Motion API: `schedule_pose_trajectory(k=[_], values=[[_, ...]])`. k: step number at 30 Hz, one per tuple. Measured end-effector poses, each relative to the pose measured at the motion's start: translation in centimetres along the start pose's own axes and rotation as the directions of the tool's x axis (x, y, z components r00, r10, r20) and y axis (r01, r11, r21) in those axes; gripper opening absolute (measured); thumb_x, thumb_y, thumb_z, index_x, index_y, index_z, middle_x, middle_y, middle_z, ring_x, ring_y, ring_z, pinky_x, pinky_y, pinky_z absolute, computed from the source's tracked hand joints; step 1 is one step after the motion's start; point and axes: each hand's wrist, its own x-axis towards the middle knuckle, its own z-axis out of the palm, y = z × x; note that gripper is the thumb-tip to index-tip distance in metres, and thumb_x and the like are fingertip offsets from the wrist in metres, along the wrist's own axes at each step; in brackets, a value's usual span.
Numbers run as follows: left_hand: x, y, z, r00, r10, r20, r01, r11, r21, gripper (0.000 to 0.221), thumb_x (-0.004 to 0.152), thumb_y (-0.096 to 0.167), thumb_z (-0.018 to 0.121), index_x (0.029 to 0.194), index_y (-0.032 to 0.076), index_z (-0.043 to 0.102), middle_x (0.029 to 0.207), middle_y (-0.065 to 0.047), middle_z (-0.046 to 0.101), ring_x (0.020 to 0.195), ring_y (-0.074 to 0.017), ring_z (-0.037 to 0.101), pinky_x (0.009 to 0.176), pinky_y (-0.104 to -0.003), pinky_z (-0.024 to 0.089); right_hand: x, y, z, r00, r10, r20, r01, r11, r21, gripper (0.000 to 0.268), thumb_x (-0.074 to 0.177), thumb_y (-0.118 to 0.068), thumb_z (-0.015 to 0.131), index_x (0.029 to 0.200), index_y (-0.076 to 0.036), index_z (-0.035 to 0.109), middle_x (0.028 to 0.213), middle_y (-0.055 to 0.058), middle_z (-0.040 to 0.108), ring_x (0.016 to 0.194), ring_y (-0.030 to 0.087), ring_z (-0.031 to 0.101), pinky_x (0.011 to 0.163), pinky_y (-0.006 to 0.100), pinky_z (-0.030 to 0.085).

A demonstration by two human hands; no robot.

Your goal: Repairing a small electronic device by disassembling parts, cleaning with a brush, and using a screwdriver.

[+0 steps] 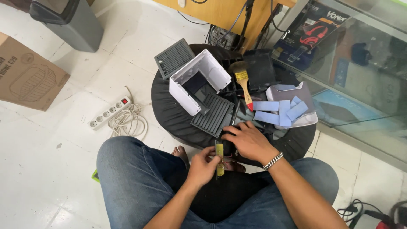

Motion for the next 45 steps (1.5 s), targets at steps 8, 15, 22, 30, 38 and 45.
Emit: schedule_pose_trajectory(k=[8,15,22,30,38,45], values=[[-0.4,0.3,0.2,0.998,-0.043,-0.046,0.042,0.999,-0.014,0.046,0.078,0.022,0.077,0.119,0.002,0.076,0.096,-0.016,0.080,0.077,-0.0221,0.073,0.066,-0.034,0.058,0.6,1.1,1.2,0.999,-0.030,-0.024,0.032,0.995,0.092,0.031,0.077,-0.022,0.067,0.108,-0.022,0.068,0.126,-0.002,0.059,0.110,0.035,0.058,0.095,0.048,0.046],[0.0,0.4,0.1,0.995,-0.060,-0.076,0.054,0.995,-0.082,0.045,0.075,0.019,0.078,0.116,0.002,0.077,0.094,-0.015,0.080,0.073,-0.0196,0.072,0.063,-0.032,0.057,-1.2,1.5,-2.5,0.937,0.010,-0.348,0.066,0.976,0.207,0.038,0.079,-0.010,0.071,0.115,-0.021,0.070,0.131,0.002,0.062,0.123,0.033,0.058,0.100,0.047,0.049],[0.4,-0.1,0.2,0.996,-0.029,-0.084,0.024,0.998,-0.056,0.044,0.074,0.024,0.081,0.114,0.005,0.079,0.092,-0.013,0.080,0.072,-0.0218,0.073,0.064,-0.035,0.058,-5.3,0.9,-6.7,0.691,0.253,-0.677,0.188,0.841,0.507,0.037,0.092,-0.014,0.069,0.125,0.000,0.064,0.127,0.018,0.069,0.112,0.037,0.069,0.090,0.043,0.057],[-1.4,3.1,0.3,0.994,0.056,-0.089,-0.053,0.998,0.037,0.041,0.081,0.024,0.079,0.116,0.003,0.077,0.093,-0.018,0.080,0.075,-0.0302,0.076,0.063,-0.040,0.059,-5.3,-0.2,-3.7,0.456,0.563,-0.689,0.478,0.499,0.723,0.037,0.107,-0.025,0.038,0.132,0.002,0.032,0.088,0.033,0.067,0.052,0.032,0.066,0.049,0.035,0.059],[-1.4,4.1,1.2,0.993,0.094,-0.066,-0.084,0.987,0.139,0.040,0.083,0.031,0.077,0.115,0.007,0.078,0.091,-0.015,0.080,0.075,-0.0339,0.076,0.065,-0.044,0.059,-5.2,-1.8,-3.5,0.520,0.488,-0.701,0.479,0.513,0.712,0.031,0.105,-0.016,0.043,0.128,0.005,0.035,0.098,0.029,0.070,0.060,0.028,0.074,0.061,0.039,0.065],[-1.1,4.0,2.1,0.992,0.121,-0.041,-0.113,0.980,0.161,0.040,0.082,0.033,0.079,0.114,0.009,0.079,0.091,-0.015,0.080,0.075,-0.0330,0.076,0.067,-0.044,0.059,-6.1,-1.7,-2.6,0.512,0.501,-0.698,0.457,0.530,0.715,0.037,0.105,-0.013,0.044,0.134,0.006,0.033,0.103,0.028,0.070,0.066,0.027,0.075,0.066,0.041,0.065]])
